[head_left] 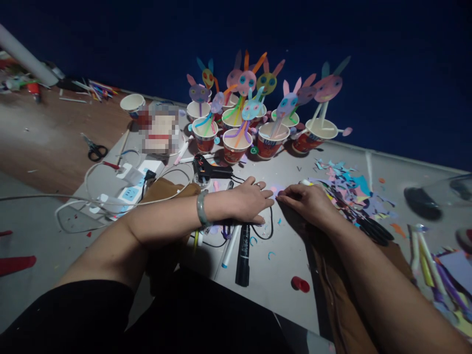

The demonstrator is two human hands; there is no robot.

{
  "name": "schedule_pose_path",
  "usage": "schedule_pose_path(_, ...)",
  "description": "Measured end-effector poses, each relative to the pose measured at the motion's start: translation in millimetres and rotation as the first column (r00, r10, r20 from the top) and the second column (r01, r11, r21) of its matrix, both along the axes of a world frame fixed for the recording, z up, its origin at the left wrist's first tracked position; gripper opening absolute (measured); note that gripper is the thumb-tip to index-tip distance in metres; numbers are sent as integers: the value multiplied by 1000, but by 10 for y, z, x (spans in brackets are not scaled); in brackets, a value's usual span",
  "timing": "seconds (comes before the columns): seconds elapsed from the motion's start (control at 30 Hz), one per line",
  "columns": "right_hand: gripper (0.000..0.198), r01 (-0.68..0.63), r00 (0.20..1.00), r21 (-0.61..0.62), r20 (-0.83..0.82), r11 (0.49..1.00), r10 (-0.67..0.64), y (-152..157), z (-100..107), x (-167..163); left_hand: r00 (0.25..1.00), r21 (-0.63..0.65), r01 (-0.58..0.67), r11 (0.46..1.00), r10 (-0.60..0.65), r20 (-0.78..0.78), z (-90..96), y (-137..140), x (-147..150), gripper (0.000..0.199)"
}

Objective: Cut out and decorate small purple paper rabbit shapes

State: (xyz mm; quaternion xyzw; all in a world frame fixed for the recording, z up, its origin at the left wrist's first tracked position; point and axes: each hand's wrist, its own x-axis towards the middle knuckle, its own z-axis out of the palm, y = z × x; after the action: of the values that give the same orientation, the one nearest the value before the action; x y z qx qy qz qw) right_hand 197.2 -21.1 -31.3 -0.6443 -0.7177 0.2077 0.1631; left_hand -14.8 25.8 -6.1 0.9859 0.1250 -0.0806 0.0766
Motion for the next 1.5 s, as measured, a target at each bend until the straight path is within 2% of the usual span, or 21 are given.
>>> schedule_pose_path(0.1, 23, 32, 998, -43, -50, 999, -34, -34, 49, 49, 1000, 1, -2, 1000, 2, 0, -4, 6, 3, 43)
schedule_pose_path(0.2, 23, 29, 996, -29, -79, 999, -31, -73, 116, 107, 1000, -5, 1, 1000, -1, 0, 2, 11, 3, 43)
schedule_pose_path(0.3, 21, -128, 992, 52, -10, 990, 128, -99, 163, 151, 1000, -7, 7, 1000, -7, 8, 15, 15, 4, 44)
schedule_pose_path(0.4, 21, -301, 951, 139, 119, 943, 286, -118, 153, 177, 1000, 5, 17, 1000, -17, 13, 27, 18, 4, 44)
schedule_pose_path(0.57, 25, -423, 871, 174, 348, 889, 346, -141, 88, 192, 996, 30, 35, 999, -38, 79, 15, 17, -4, 42)
schedule_pose_path(0.7, 28, -435, 844, 152, 413, 887, 343, -139, 73, 177, 992, 46, 58, 997, -63, 109, -8, 15, 3, 39)
schedule_pose_path(0.93, 27, -427, 848, 123, 399, 896, 349, -138, 56, 150, 992, -4, 57, 998, -56, 110, -9, 37, 28, 32)
schedule_pose_path(1.1, 24, -301, 920, 253, 330, 919, 211, -164, 115, 170, 992, -7, 56, 998, -54, 116, 99, 102, -15, 40)
schedule_pose_path(1.17, 20, -278, 923, 269, 340, 922, 180, -166, 124, 186, 994, 13, 29, 1000, -30, 104, 142, 119, -24, 38)
schedule_pose_path(1.3, 19, -347, 885, 207, 396, 915, 246, -161, 130, 194, 998, 64, -31, 997, 27, 58, 132, 123, -15, 28)
schedule_pose_path(1.5, 28, -434, 849, 187, 411, 881, 331, -164, 125, 149, 992, 104, 3, 995, -17, 129, -2, 96, 8, 25)
